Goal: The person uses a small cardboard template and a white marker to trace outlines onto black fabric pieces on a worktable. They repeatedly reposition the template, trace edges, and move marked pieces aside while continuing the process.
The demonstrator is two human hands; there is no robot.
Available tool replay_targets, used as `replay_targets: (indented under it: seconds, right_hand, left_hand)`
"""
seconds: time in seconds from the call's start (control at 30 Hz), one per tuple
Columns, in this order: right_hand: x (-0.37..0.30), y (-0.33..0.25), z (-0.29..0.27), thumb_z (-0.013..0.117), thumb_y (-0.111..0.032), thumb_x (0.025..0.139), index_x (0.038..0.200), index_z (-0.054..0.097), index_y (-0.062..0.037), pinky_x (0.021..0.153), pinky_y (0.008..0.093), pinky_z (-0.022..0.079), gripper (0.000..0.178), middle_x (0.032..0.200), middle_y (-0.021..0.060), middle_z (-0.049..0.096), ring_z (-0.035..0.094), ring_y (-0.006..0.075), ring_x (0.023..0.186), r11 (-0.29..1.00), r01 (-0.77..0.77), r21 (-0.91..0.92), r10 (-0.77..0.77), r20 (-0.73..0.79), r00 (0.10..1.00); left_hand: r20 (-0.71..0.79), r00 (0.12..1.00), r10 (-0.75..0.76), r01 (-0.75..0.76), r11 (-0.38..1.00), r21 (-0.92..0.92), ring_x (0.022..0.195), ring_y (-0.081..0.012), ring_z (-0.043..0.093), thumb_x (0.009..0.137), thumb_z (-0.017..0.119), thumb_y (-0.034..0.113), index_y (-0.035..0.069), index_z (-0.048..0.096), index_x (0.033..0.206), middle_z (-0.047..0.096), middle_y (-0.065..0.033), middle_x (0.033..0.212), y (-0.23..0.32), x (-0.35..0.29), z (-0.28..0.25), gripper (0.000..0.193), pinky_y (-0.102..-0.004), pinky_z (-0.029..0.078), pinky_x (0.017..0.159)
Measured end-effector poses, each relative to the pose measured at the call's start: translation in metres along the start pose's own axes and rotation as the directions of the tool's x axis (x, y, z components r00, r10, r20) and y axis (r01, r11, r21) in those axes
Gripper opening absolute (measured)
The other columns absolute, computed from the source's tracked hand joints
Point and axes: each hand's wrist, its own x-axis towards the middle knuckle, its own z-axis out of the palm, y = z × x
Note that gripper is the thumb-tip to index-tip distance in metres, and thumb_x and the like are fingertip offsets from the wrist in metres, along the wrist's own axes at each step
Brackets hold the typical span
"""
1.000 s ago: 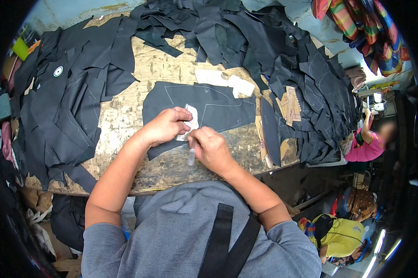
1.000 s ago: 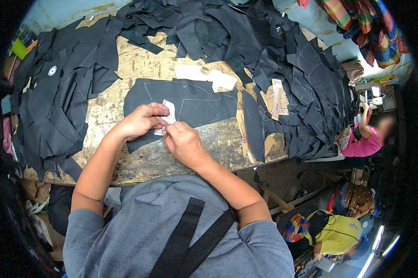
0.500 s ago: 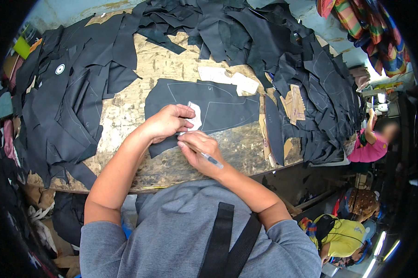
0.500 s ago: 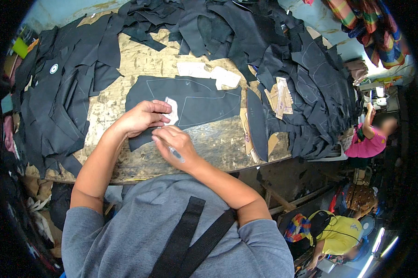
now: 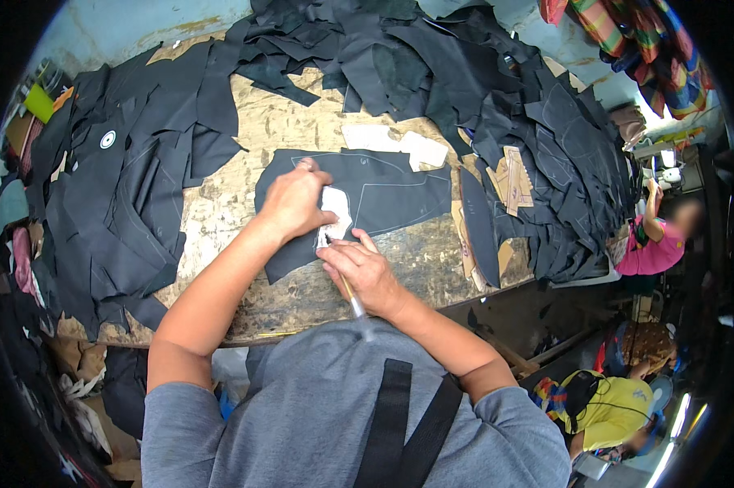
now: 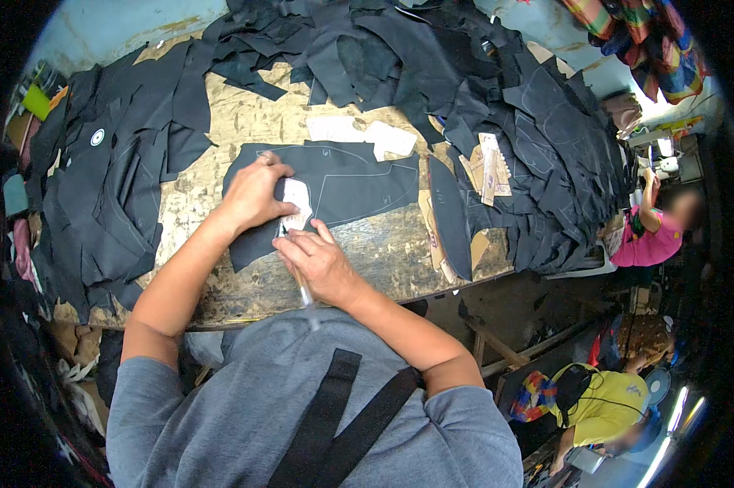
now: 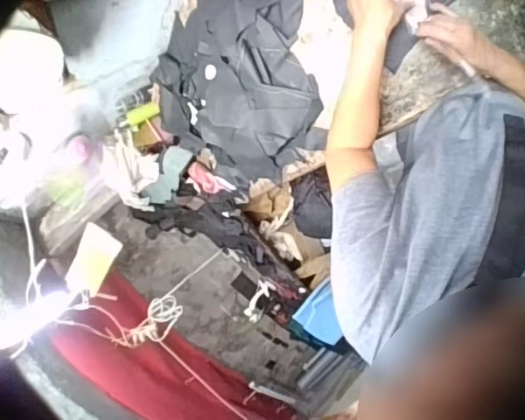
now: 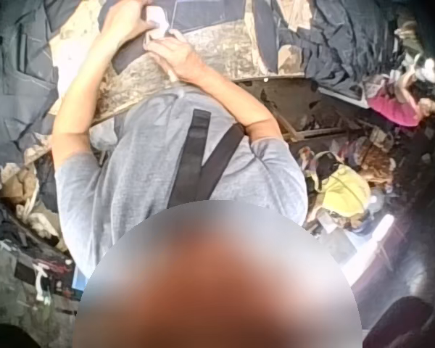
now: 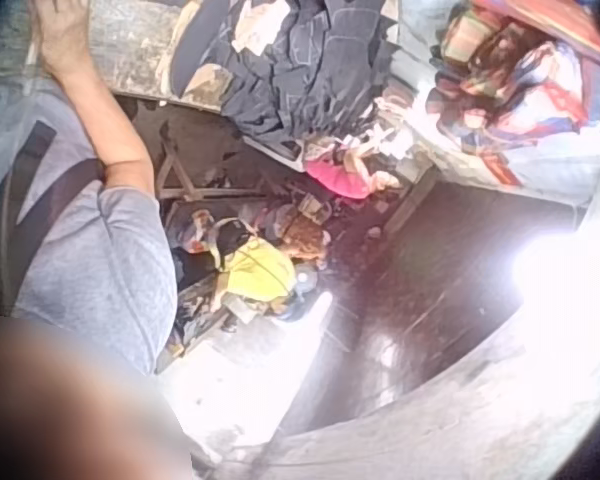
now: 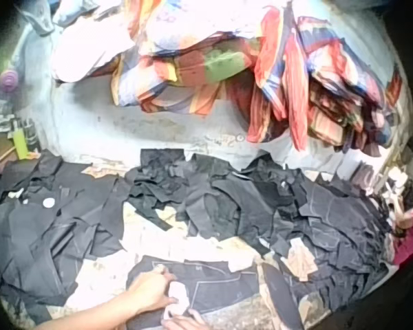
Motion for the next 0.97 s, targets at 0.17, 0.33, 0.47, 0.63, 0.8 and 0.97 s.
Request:
replay_targets:
  seconds: [0.17,0.33,0.47,0.63,0.8,0.97]
  right_hand:
    - [-0.001,0.001,-0.001,0.065,-0.002,0.076,0.106,0.059,-0.0016,0.094,0.0517,0.041,0.031,0.088,0.0131,0.061,0.062,0.0282,0.089,0.994,-0.094,-0.058,0.094,-0.004,0.996]
    - [0.007,0.018,0.003,0.066,-0.002,0.075,0.104,0.06,-0.0026,0.094,0.0496,0.042,0.03,0.087,0.013,0.061,0.062,0.028,0.087,0.999,-0.041,0.025,0.041,-0.008,0.999]
    - [0.005,0.022,-0.002,0.068,-0.002,0.077,0.097,0.062,-0.0015,0.095,0.0483,0.042,0.022,0.095,0.0132,0.065,0.064,0.0264,0.088,0.997,0.052,0.063,-0.054,0.031,0.998]
    - [0.015,0.021,0.005,0.066,-0.001,0.076,0.104,0.058,-0.0004,0.096,0.049,0.042,0.029,0.1,0.0171,0.063,0.06,0.0322,0.102,1.0,0.017,0.006,-0.017,0.061,0.998]
    - [0.04,0.037,0.019,0.063,-0.002,0.081,0.105,0.059,-0.0017,0.098,0.0483,0.042,0.024,0.101,0.0169,0.064,0.061,0.033,0.104,0.989,-0.006,0.148,-0.007,0.09,0.996]
    - [0.05,0.044,0.024,0.059,-0.009,0.089,0.108,0.058,-0.0063,0.102,0.0476,0.039,0.02,0.108,0.0192,0.064,0.063,0.0318,0.102,0.921,-0.172,0.35,0.156,0.075,0.985]
  left_hand:
    - [-0.043,0.988,-0.146,0.149,0.986,0.077,0.107,-0.0275,0.053,0.065,0.077,0.015,0.011,0.069,0.099,0.057,-0.0105,0.111,-0.02,-0.029,-0.012,0.036,-0.0433,0.043,0.089]
    - [-0.175,0.98,0.093,-0.034,0.949,0.313,0.135,-0.0262,0.031,0.076,0.065,0.007,0.016,0.061,0.118,0.045,-0.0047,0.138,-0.015,-0.069,0.005,0.044,-0.0707,0.018,0.1]
    - [0.081,0.996,0.047,-0.074,0.925,0.374,0.141,-0.0244,0.021,0.082,0.058,0.015,0.022,0.056,0.127,0.033,0.0018,0.148,-0.012,-0.079,0.006,0.045,-0.0789,0.008,0.096]
    - [0.025,0.975,-0.22,0.204,0.936,0.287,0.141,-0.0422,0.006,0.084,0.061,0.042,0.026,0.051,0.133,0.013,-0.024,0.152,0.01,-0.113,0.009,0.053,-0.0796,0.006,0.093]
    - [-0.08,0.926,-0.37,0.378,0.908,0.182,0.141,-0.0434,0.004,0.086,0.06,0.043,0.03,0.051,0.133,0.012,-0.0258,0.151,0.003,-0.116,0.011,0.05,-0.0778,0.005,0.095]
    - [-0.171,0.908,-0.382,0.409,0.898,0.165,0.141,-0.0425,0.006,0.087,0.059,0.042,0.026,0.049,0.135,0.013,-0.0248,0.152,-0.002,-0.113,0.012,0.052,-0.0742,0.005,0.099]
